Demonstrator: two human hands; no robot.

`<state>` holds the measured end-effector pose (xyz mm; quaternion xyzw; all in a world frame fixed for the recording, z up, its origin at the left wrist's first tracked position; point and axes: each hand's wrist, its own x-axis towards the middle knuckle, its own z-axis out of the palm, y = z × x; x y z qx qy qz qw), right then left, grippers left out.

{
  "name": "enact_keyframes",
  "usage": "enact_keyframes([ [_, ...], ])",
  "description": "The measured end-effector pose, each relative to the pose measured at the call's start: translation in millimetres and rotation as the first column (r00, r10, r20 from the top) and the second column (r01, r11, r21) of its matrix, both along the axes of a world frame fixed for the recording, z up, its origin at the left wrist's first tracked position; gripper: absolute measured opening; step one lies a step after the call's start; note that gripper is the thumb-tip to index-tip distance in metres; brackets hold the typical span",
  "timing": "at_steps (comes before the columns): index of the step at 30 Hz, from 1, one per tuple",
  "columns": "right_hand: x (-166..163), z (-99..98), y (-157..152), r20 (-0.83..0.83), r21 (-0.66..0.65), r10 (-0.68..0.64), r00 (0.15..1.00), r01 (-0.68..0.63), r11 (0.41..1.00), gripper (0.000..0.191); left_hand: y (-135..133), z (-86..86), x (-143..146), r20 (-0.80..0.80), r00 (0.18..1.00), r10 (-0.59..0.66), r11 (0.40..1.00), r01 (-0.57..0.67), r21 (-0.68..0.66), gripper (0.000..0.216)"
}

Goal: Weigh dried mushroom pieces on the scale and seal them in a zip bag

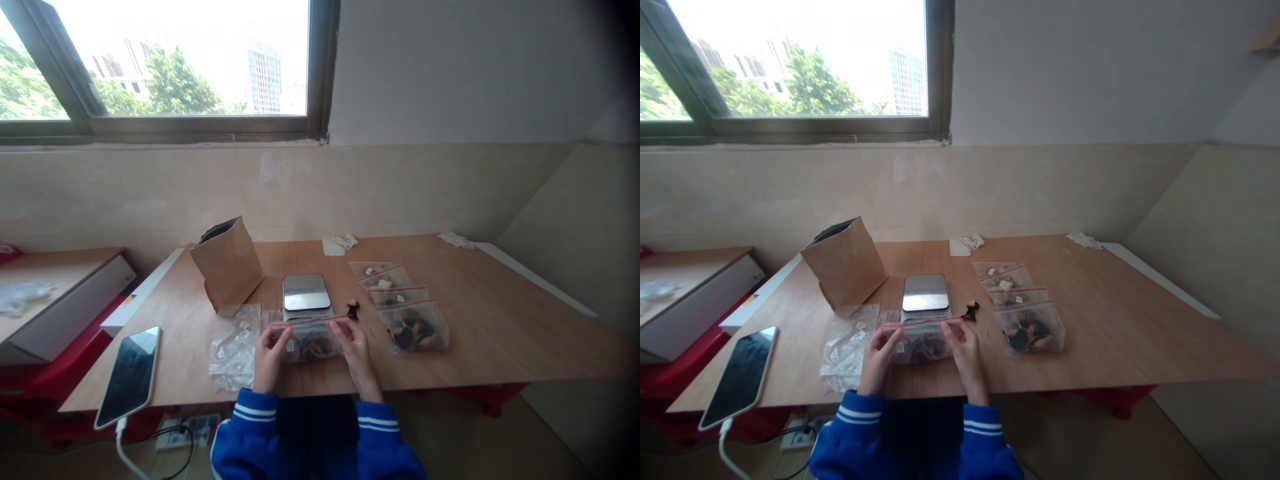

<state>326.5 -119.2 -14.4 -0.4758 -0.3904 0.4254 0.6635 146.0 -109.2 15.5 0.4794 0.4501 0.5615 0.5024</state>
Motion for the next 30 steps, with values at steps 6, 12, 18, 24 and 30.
enact_keyframes([
  [6, 2, -2.3, 1, 0.016, -0.006, -0.027, 1.0, 0.027, 1.0, 0.033, -1, 1.3, 0, -0.032, 0.999, 0.043, 0.999, -0.043, 0.019, 0.024],
  [12, 1, -0.4, -2, -0.091, -0.029, 0.075, 0.993, -0.078, 0.997, 0.037, 0, -4.6, 3, 0.06, 0.997, -0.04, 0.999, 0.039, 0.006, 0.027],
  [18, -3, 3.0, -4, -0.094, -0.043, 0.139, 0.986, -0.144, 0.989, 0.043, 2, -13.4, 5, 0.042, 0.997, -0.059, 0.995, 0.062, -0.074, 0.031],
  [24, -4, 1.9, -2, -0.065, -0.068, 0.109, 0.992, -0.113, 0.991, 0.036, 3, -14.2, 5, 0.019, 0.999, -0.035, 0.997, 0.037, -0.062, 0.032],
  [30, -2, 6.0, -3, 0.001, -0.053, 0.073, 0.997, -0.073, 0.996, 0.033, -2, -3.9, 9, -0.072, 0.996, 0.055, 0.997, -0.058, -0.041, 0.029],
])
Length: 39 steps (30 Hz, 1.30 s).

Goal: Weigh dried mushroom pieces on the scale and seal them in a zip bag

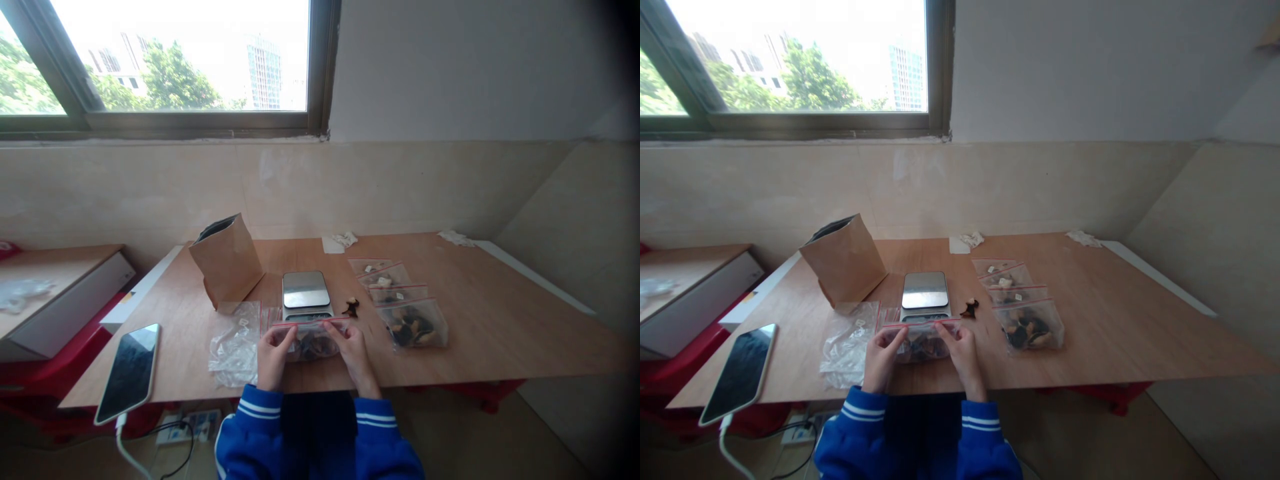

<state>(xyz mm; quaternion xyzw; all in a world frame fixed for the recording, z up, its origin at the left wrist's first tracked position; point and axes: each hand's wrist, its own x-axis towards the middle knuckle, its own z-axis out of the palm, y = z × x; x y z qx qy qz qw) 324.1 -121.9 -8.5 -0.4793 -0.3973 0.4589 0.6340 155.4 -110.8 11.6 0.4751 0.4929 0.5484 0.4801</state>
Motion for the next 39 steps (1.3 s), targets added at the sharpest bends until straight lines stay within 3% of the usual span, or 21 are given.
enact_keyframes([
  [4, 1, -0.4, -1, 0.018, 0.0, -0.013, 1.0, 0.013, 1.0, 0.033, -2, 1.5, 4, -0.014, 0.999, 0.032, 0.999, -0.032, -0.001, 0.03],
  [8, 1, 3.0, -4, -0.047, 0.0, -0.006, 0.999, 0.006, 1.0, 0.033, -1, -0.8, 4, 0.046, 0.999, -0.014, 1.0, 0.015, -0.018, 0.03],
  [13, 1, 13.6, -10, -0.172, 0.072, 0.221, 0.96, -0.212, 0.975, 0.048, -4, 5.9, 2, 0.115, 0.989, -0.094, 0.995, 0.091, 0.026, 0.028],
  [16, 1, 13.7, -9, -0.145, 0.062, 0.289, 0.946, -0.283, 0.957, 0.053, -5, 6.2, 3, 0.139, 0.981, -0.132, 0.991, 0.133, 0.0, 0.031],
  [21, 0, 6.4, -7, -0.036, -0.031, 0.232, 0.972, -0.233, 0.972, 0.035, -2, -3.8, 2, 0.13, 0.983, -0.127, 0.991, 0.132, -0.03, 0.03],
  [31, -7, 4.0, -4, 0.013, 0.014, 0.085, 0.996, -0.086, 0.996, 0.027, -5, 2.7, 3, -0.011, 0.995, -0.098, 0.994, 0.099, 0.037, 0.027],
  [36, -9, 2.8, -3, 0.008, 0.024, 0.076, 0.997, -0.076, 0.997, 0.028, -6, 5.9, 3, -0.041, 0.997, -0.062, 0.995, 0.065, 0.07, 0.026],
  [39, -7, 4.9, -3, 0.03, 0.02, 0.09, 0.996, -0.09, 0.996, 0.03, -6, 7.2, 2, -0.029, 0.99, -0.14, 0.989, 0.141, 0.037, 0.03],
])
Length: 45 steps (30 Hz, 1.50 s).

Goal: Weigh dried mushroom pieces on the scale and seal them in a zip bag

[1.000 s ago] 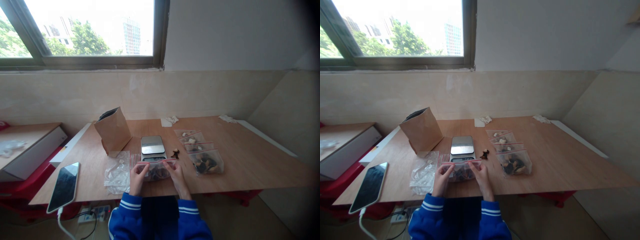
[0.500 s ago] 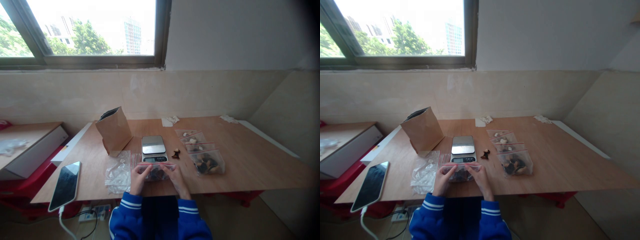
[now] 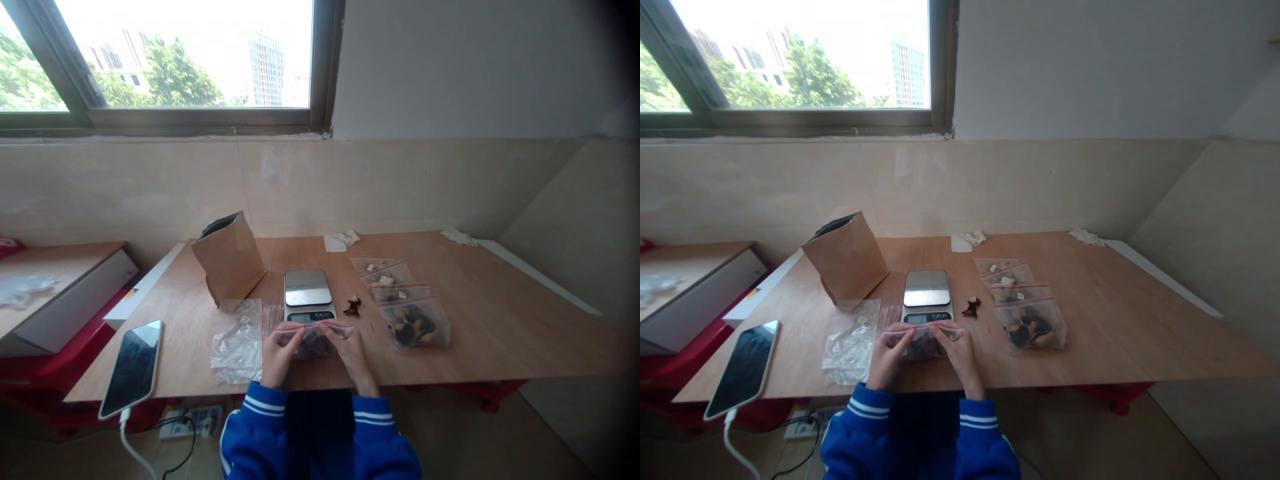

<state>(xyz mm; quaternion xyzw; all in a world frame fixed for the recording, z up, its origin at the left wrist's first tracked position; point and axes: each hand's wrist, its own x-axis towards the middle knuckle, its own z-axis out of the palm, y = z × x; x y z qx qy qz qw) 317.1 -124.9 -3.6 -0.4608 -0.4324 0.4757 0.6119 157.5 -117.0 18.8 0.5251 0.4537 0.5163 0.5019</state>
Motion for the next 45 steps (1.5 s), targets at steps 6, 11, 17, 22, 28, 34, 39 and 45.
enact_keyframes([
  [6, 2, 11.0, -3, 0.015, 0.012, 0.113, 0.993, -0.113, 0.993, 0.034, -1, 0.7, 2, 0.03, 0.998, -0.049, 0.998, 0.05, -0.03, 0.029],
  [11, 8, 14.6, -8, 0.028, 0.003, 0.13, 0.991, -0.13, 0.991, 0.035, 0, 0.8, 2, 0.06, 0.998, 0.005, 0.999, -0.002, -0.042, 0.028],
  [17, 14, 5.1, -6, 0.041, -0.008, 0.056, 0.998, -0.056, 0.998, 0.032, -1, 0.4, 4, 0.077, 0.997, 0.01, 0.996, -0.003, -0.086, 0.027],
  [22, 7, 0.2, -4, 0.074, -0.047, -0.083, 0.994, 0.086, 0.995, 0.032, -2, 4.8, 6, 0.075, 0.997, 0.01, 0.997, -0.004, -0.071, 0.026],
  [28, 3, 4.6, -3, 0.019, -0.016, -0.122, 0.992, 0.122, 0.992, 0.025, -4, 8.5, 9, 0.043, 0.999, 0.012, 0.999, -0.01, -0.042, 0.027],
  [34, 5, 9.9, -5, -0.026, 0.0, 0.0, 1.0, 0.0, 1.0, 0.028, -2, 0.4, 10, 0.104, 0.993, -0.057, 0.995, 0.065, -0.076, 0.029],
  [39, 2, 11.8, -5, 0.026, 0.008, 0.077, 0.997, -0.078, 0.997, 0.029, -1, -7.1, 9, 0.101, 0.992, -0.072, 0.997, 0.076, -0.034, 0.028],
  [45, -1, 8.5, -2, 0.056, 0.041, 0.051, 0.997, -0.054, 0.998, 0.025, -2, -2.7, 7, 0.052, 0.996, -0.067, 0.998, 0.068, -0.011, 0.026],
])
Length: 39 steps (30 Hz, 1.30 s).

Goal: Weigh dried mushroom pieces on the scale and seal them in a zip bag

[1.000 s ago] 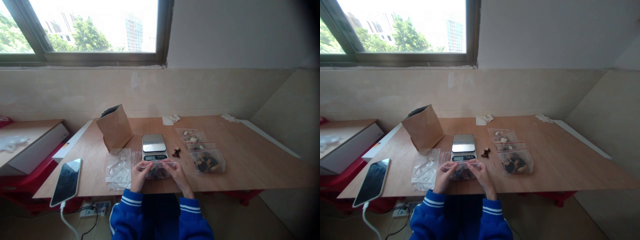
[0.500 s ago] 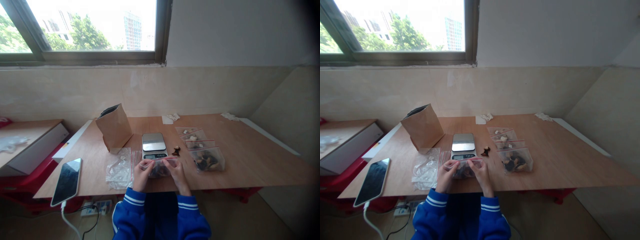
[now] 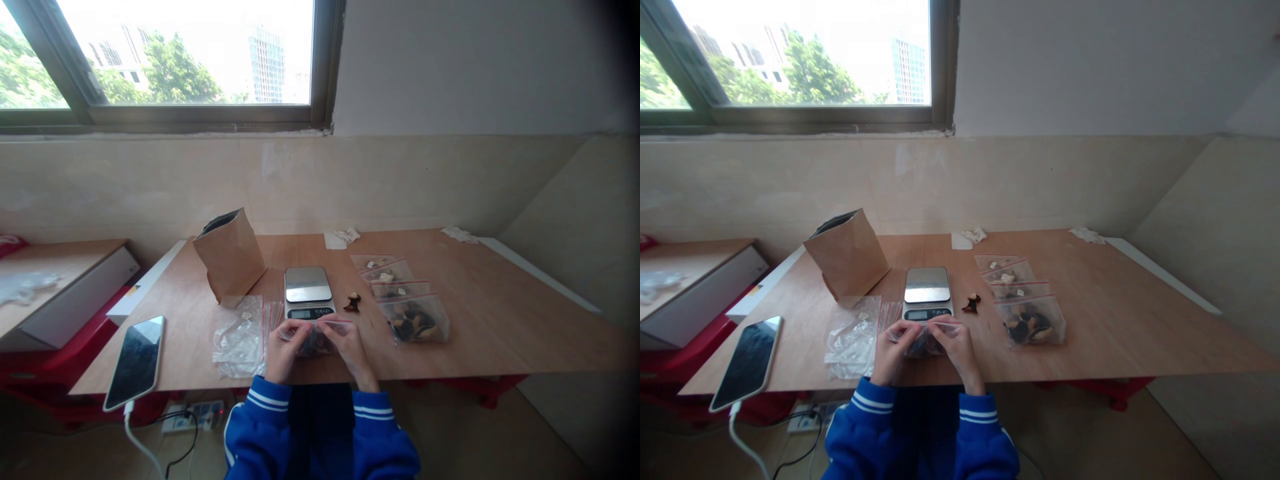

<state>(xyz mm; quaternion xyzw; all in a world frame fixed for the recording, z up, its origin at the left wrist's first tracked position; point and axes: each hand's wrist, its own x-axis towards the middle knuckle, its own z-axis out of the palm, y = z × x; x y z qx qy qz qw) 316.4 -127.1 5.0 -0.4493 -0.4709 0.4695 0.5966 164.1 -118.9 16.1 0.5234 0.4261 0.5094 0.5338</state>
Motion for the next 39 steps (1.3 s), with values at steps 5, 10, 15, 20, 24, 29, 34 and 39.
enact_keyframes([
  [5, -4, -0.7, 0, -0.003, 0.012, -0.033, 0.999, 0.033, 0.999, 0.024, 1, 0.5, 0, -0.041, 0.999, 0.003, 0.999, -0.001, 0.044, 0.026],
  [10, -7, -1.9, 1, -0.023, 0.004, 0.012, 1.0, -0.012, 1.0, 0.024, 3, -0.1, 4, -0.026, 0.999, 0.032, 0.996, -0.03, 0.085, 0.023],
  [15, -6, -0.3, 0, 0.004, 0.021, 0.046, 0.999, -0.046, 0.999, 0.023, 5, -0.9, 3, -0.012, 1.0, -0.006, 0.998, 0.006, 0.063, 0.024],
  [20, -8, 0.2, 0, 0.026, 0.02, -0.03, 0.999, 0.03, 0.999, 0.022, 2, 0.7, 6, -0.012, 1.0, 0.017, 0.998, -0.017, 0.06, 0.025],
  [24, -10, -0.6, 1, 0.04, 0.063, -0.092, 0.995, 0.089, 0.994, 0.02, 0, 2.5, 11, -0.031, 0.996, 0.085, 0.993, -0.082, 0.088, 0.025],
  [29, -10, -1.4, 1, 0.041, 0.09, -0.122, 0.992, 0.118, 0.989, 0.018, 2, 2.3, 11, -0.027, 0.992, 0.121, 0.991, -0.119, 0.061, 0.026],
  [34, -7, -4.6, 4, 0.04, 0.06, -0.111, 0.993, 0.108, 0.992, 0.019, 6, 0.8, 1, -0.016, 1.0, -0.021, 0.998, 0.022, 0.066, 0.024],
  [39, -11, -6.5, 5, -0.017, 0.027, -0.06, 0.998, 0.061, 0.998, 0.023, 8, -1.2, -10, -0.022, 0.999, 0.028, 0.999, -0.027, 0.026, 0.026],
])
